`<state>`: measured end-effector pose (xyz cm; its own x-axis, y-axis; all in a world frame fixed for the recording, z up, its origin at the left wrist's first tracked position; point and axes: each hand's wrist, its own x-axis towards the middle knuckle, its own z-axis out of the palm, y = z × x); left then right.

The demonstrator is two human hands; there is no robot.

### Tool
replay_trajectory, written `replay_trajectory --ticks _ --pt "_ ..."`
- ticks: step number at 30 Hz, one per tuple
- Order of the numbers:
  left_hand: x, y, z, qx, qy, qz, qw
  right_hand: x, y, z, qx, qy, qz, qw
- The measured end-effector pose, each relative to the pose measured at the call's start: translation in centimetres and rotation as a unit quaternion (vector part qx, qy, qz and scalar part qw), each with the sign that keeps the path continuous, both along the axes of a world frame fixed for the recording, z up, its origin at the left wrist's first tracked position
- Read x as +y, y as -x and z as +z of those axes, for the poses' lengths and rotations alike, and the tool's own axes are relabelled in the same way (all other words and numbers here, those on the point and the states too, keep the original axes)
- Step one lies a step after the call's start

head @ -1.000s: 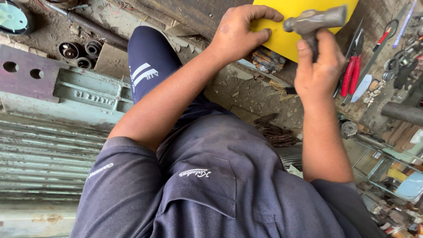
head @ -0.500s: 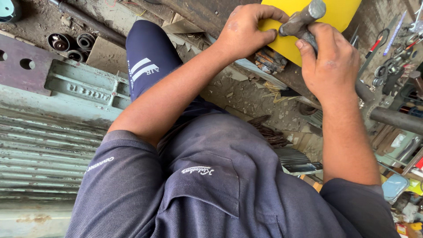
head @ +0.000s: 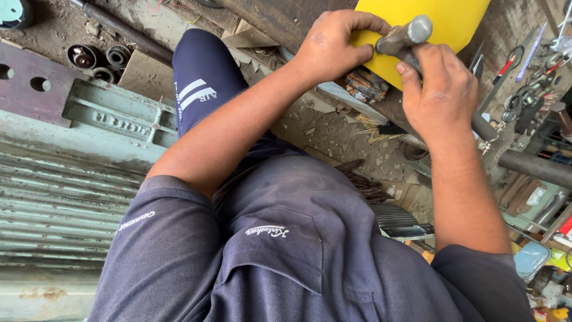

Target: The person fits a yellow plastic sheet over a pump housing on the workbench and hammers rivets through the sheet to fasten it to the housing. They hold the sheet steady with one hand while driving each rivet with a hammer, repositioning the sheet between rivets.

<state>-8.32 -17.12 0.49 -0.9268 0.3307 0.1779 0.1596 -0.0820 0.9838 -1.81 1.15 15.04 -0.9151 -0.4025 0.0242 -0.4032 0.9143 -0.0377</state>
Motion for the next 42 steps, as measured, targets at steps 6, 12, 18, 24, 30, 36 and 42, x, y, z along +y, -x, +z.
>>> replay_trajectory --ticks 6,12,18,24,30,36,42 --pt "0.1 0.0 -0.2 -0.003 0.002 -0.003 1.000 1.4 -1.9 -1.5 0.038 0.161 -0.033 0.986" --pt "0.4 -0.1 -0.6 0.007 -0.003 0.008 1.000 2.6 -2.5 -3.4 0.048 0.120 -0.040 0.991" --pt "0.3 -0.1 -0.6 0.009 0.003 0.009 1.000 1.9 -2.7 -4.4 0.065 0.070 -0.003 0.995" --pt "0.2 -0.1 -0.6 0.028 0.010 0.022 0.999 1.5 -2.5 -4.6 0.050 0.094 -0.004 0.994" --pt "0.1 -0.1 -0.7 0.019 0.000 0.017 1.000 1.8 -3.1 -5.1 0.047 0.121 -0.017 0.991" --pt "0.0 -0.2 -0.5 0.022 0.006 0.014 1.000 1.8 -3.5 -5.9 0.057 0.111 -0.045 0.991" --pt "-0.1 -0.2 -0.4 0.004 0.006 0.009 1.000 2.1 -3.9 -6.2 0.026 0.162 -0.082 0.983"
